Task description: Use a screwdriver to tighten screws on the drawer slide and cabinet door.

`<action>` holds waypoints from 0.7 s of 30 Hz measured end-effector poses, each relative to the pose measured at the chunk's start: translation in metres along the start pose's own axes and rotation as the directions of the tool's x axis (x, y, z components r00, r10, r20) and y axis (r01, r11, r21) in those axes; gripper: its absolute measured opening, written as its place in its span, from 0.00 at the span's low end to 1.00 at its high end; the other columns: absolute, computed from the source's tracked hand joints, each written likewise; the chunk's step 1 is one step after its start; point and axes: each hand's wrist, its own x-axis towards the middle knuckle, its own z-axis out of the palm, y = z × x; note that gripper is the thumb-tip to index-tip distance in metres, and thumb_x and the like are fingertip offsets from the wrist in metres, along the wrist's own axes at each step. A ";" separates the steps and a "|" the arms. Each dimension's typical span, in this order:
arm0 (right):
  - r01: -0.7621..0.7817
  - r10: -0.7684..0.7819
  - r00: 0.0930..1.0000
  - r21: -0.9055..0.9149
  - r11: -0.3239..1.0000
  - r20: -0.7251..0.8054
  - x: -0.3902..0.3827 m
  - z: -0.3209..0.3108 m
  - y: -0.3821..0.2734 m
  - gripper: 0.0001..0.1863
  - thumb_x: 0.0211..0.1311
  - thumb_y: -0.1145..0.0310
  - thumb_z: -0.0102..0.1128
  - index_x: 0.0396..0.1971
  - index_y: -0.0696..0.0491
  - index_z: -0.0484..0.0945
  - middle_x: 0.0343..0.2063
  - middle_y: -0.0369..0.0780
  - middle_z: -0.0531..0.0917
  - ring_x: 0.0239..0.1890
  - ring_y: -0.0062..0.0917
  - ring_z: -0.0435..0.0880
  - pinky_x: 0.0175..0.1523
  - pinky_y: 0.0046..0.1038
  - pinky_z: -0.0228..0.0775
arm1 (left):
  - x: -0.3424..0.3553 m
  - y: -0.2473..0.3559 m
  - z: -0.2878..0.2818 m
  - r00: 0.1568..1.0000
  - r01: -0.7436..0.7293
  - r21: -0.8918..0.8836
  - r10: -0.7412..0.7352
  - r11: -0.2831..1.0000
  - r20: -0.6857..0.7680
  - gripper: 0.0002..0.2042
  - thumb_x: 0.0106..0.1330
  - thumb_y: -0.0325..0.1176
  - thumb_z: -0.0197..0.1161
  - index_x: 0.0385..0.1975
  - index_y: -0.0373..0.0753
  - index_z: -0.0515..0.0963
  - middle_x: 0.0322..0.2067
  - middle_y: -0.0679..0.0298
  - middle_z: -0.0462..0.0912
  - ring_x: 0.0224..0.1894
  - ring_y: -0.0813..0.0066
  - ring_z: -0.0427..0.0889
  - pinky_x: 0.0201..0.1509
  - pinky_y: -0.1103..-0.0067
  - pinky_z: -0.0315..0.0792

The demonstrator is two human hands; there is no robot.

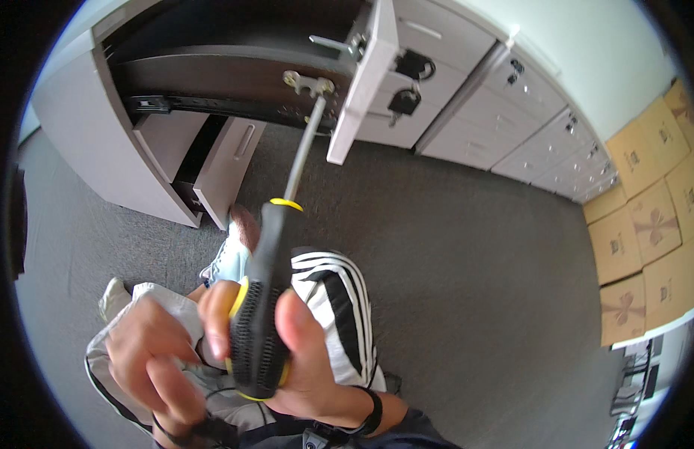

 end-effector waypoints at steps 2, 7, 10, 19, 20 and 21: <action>0.001 -0.001 1.000 -0.008 1.000 0.008 0.006 -0.003 0.002 0.32 0.63 0.36 0.39 0.31 0.56 0.65 0.23 0.39 0.72 0.24 0.18 0.69 0.30 0.21 0.61 | -0.015 0.011 -0.011 0.908 0.258 -0.003 -0.241 0.966 0.344 0.32 0.64 0.64 0.44 0.17 0.35 0.70 0.13 0.61 0.68 0.15 0.66 0.69 0.22 0.75 0.61; -0.008 0.009 1.000 -0.058 0.998 0.015 0.010 0.000 0.000 0.29 0.63 0.36 0.41 0.34 0.53 0.65 0.22 0.39 0.74 0.26 0.21 0.70 0.33 0.23 0.63 | -0.014 0.028 -0.005 0.867 0.431 -0.164 -0.357 0.887 0.349 0.27 0.69 0.53 0.43 0.18 0.34 0.71 0.12 0.63 0.68 0.13 0.69 0.66 0.20 0.76 0.57; -0.009 0.009 1.000 0.004 1.000 0.028 0.008 -0.005 0.002 0.27 0.63 0.39 0.43 0.37 0.52 0.64 0.23 0.39 0.75 0.27 0.21 0.71 0.33 0.22 0.64 | -0.012 0.031 0.001 0.868 0.439 -0.098 -0.393 0.893 0.305 0.26 0.69 0.52 0.44 0.18 0.35 0.72 0.11 0.63 0.69 0.13 0.72 0.66 0.19 0.76 0.57; -0.100 0.102 0.995 0.180 0.979 -0.001 0.000 -0.010 0.003 0.24 0.68 0.49 0.46 0.48 0.55 0.60 0.31 0.41 0.76 0.30 0.17 0.74 0.37 0.19 0.69 | -0.015 0.036 0.008 0.788 0.528 -0.042 -0.471 0.848 0.398 0.25 0.66 0.50 0.49 0.20 0.32 0.74 0.14 0.61 0.73 0.18 0.70 0.72 0.25 0.77 0.64; -0.162 0.168 0.985 0.156 0.974 -0.026 -0.002 -0.005 -0.002 0.25 0.67 0.48 0.47 0.50 0.55 0.59 0.33 0.41 0.76 0.32 0.17 0.75 0.40 0.20 0.69 | -0.015 0.035 0.009 0.864 0.427 -0.029 -0.398 0.904 0.309 0.25 0.66 0.50 0.49 0.20 0.31 0.75 0.15 0.60 0.74 0.22 0.68 0.74 0.29 0.76 0.65; -0.222 0.248 0.966 0.268 0.938 -0.069 -0.008 0.003 -0.006 0.26 0.66 0.51 0.51 0.51 0.55 0.57 0.34 0.41 0.76 0.33 0.18 0.75 0.42 0.21 0.68 | -0.014 0.037 0.010 0.924 0.323 -0.007 -0.313 0.947 0.219 0.25 0.66 0.50 0.50 0.20 0.31 0.76 0.16 0.58 0.76 0.26 0.67 0.76 0.32 0.76 0.67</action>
